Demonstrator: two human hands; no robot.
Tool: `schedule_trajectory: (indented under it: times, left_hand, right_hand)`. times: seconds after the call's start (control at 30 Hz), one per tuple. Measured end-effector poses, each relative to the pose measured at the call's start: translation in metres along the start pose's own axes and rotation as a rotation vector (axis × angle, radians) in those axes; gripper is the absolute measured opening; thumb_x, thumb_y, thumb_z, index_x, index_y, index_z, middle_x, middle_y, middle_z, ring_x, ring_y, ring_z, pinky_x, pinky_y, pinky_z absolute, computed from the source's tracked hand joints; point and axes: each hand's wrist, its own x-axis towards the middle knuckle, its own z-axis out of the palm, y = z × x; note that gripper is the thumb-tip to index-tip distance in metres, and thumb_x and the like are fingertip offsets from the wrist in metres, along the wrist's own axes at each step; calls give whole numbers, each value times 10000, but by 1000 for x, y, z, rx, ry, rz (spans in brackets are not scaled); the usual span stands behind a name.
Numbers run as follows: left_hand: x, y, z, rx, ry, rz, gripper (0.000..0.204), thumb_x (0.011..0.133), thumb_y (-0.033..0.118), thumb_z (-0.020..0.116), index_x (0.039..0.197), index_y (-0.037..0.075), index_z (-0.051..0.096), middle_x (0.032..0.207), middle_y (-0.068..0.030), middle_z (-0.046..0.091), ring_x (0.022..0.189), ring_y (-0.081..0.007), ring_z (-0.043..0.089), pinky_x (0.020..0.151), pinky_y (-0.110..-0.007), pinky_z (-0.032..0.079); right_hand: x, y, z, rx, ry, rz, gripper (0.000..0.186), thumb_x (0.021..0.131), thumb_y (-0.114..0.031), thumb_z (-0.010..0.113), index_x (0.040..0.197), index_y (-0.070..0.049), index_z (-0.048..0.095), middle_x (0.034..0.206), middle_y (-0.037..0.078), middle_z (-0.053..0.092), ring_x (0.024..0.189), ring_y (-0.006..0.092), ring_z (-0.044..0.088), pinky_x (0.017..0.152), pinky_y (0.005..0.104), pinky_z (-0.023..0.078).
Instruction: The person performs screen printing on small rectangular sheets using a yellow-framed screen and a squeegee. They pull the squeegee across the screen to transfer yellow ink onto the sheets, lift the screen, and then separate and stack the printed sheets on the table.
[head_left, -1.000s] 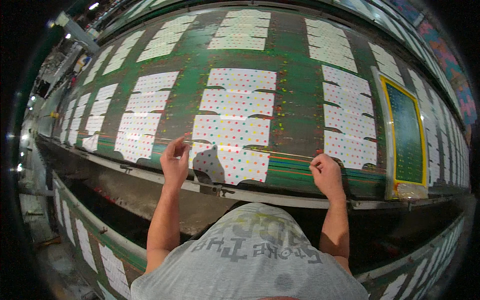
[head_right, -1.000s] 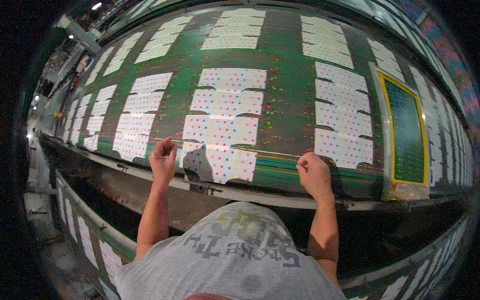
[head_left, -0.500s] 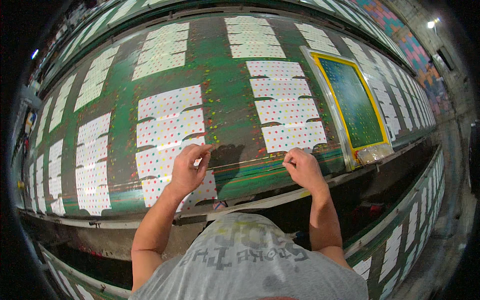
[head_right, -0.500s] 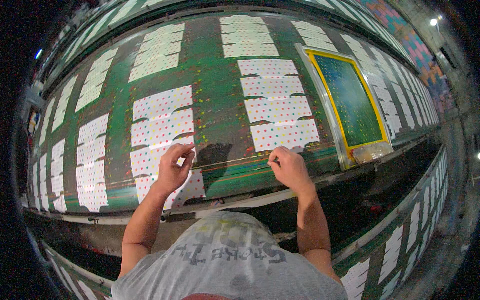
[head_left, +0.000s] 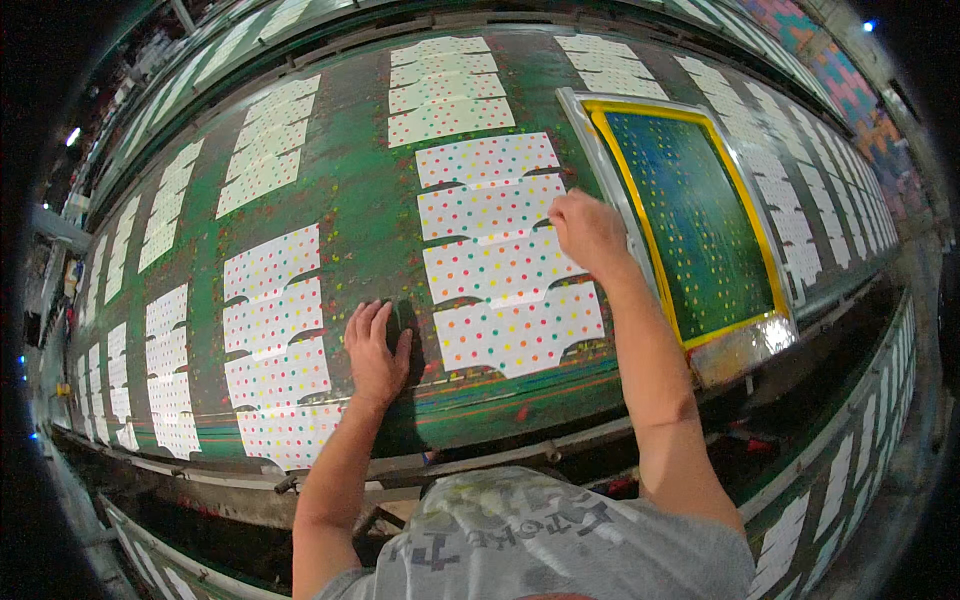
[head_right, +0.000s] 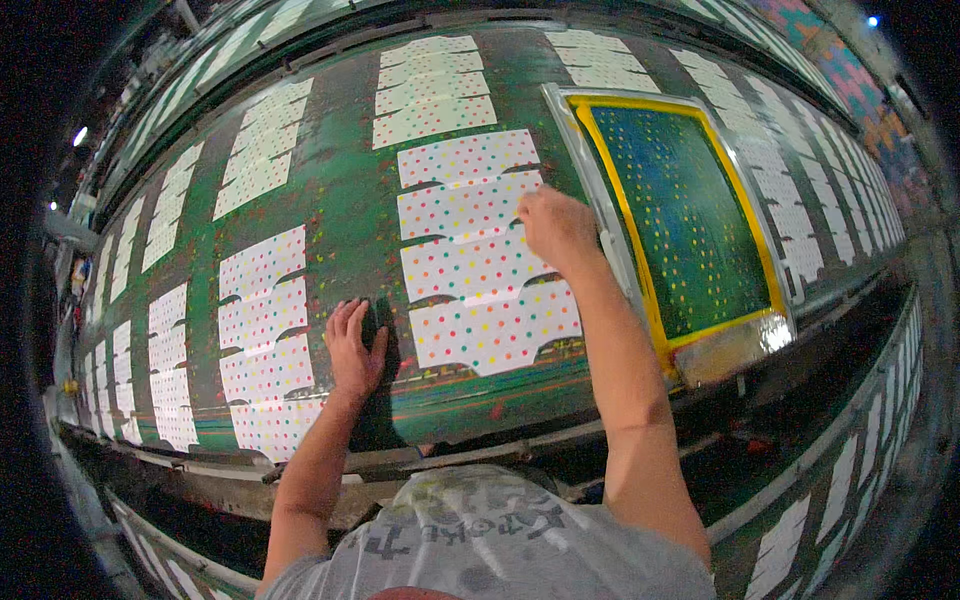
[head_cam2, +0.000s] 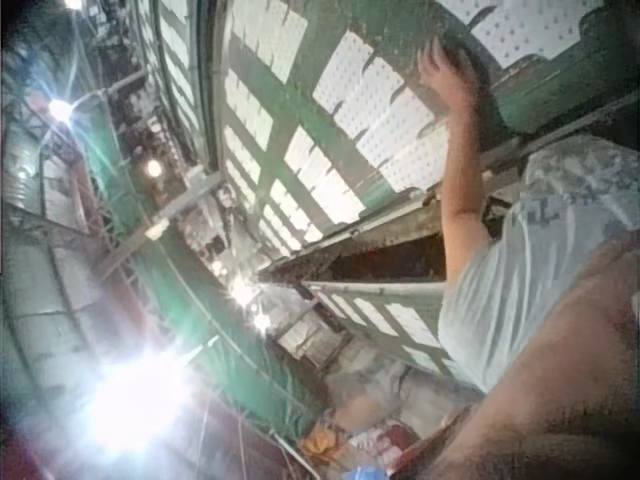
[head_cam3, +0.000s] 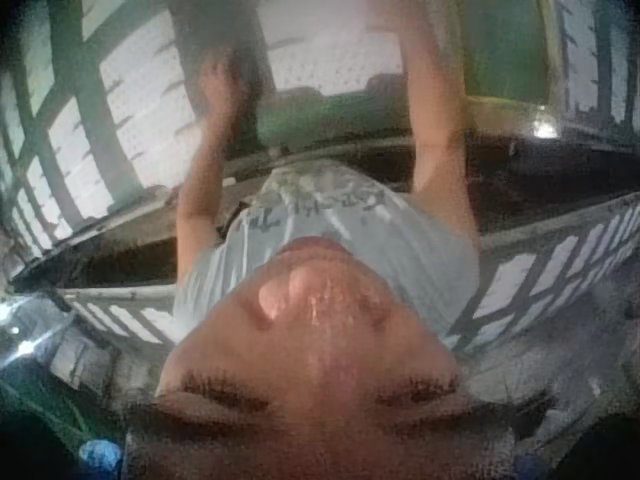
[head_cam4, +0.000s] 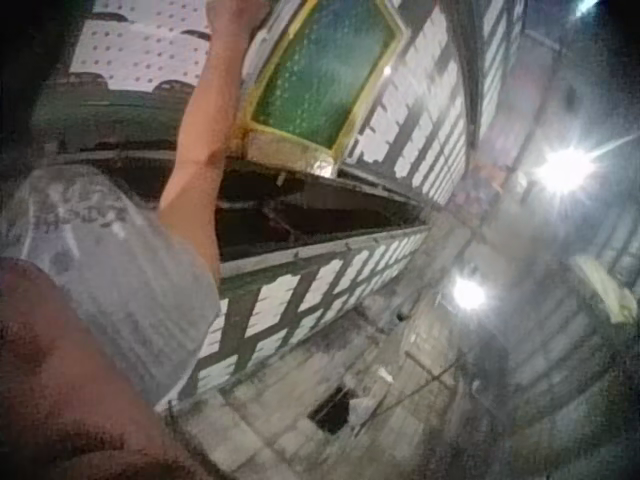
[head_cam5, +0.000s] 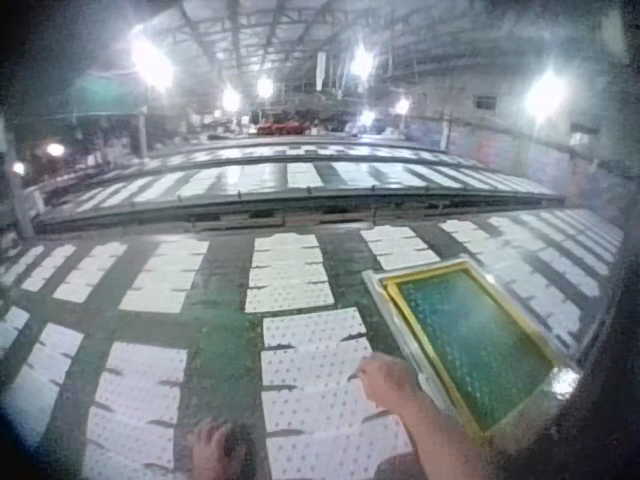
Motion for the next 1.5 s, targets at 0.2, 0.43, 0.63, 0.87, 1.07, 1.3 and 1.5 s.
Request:
schedule_trajectory:
  times: [0.2,0.43,0.63,0.87,1.07,1.3,1.5]
  left_hand:
    - [-1,8,4,171,0,-107,598,1023,295,778,1532,37,600,1567,-205,582,1547,-468,452,1294,-612,327]
    - [1,10,5,173,-28,-149,605,1035,318,754,1536,18,595,1587,-210,566,1561,-487,430,1290,-616,319]
    - [2,8,5,190,-56,-166,619,1046,363,731,1536,9,596,1594,-212,565,1554,-483,438,1289,-616,318]
    - [5,12,3,186,-75,-177,619,1044,369,726,1532,11,598,1590,-213,566,1547,-482,445,1290,-613,316]
    - [4,10,2,191,-81,-170,632,1024,354,748,1542,26,596,1600,-207,561,1552,-482,442,1287,-619,318]
    - [1,9,1,175,-70,-151,661,1023,383,749,1552,21,586,1614,-206,553,1563,-482,434,1297,-633,307]
    - [-3,6,-4,55,4,-73,840,991,486,791,1621,6,512,1649,-216,531,1574,-491,422,1304,-634,298]
  right_hand:
    - [131,77,27,-224,-85,-19,197,1011,-148,658,1105,-99,824,1182,186,774,1073,434,786,898,561,648]
    - [220,127,69,-294,-247,4,225,1002,-130,691,1177,-112,832,1290,198,769,1199,403,775,995,548,642]
    - [250,135,84,-307,-338,6,233,1029,-159,673,1199,-104,823,1323,208,760,1223,414,761,1032,551,629]
    - [261,135,88,-369,-404,-16,152,985,-222,742,1071,-120,815,1144,154,812,1124,373,785,973,533,624]
    - [261,125,81,-367,-480,-21,266,978,-163,683,1123,0,835,1240,277,799,1181,447,785,1030,562,624]
    - [229,72,56,-223,-518,-118,280,933,-188,690,1110,-26,834,1270,290,781,1189,458,770,1022,561,619]
    - [120,-26,35,189,-432,-442,161,898,-207,716,957,-67,769,1095,196,778,1012,427,770,887,549,620]
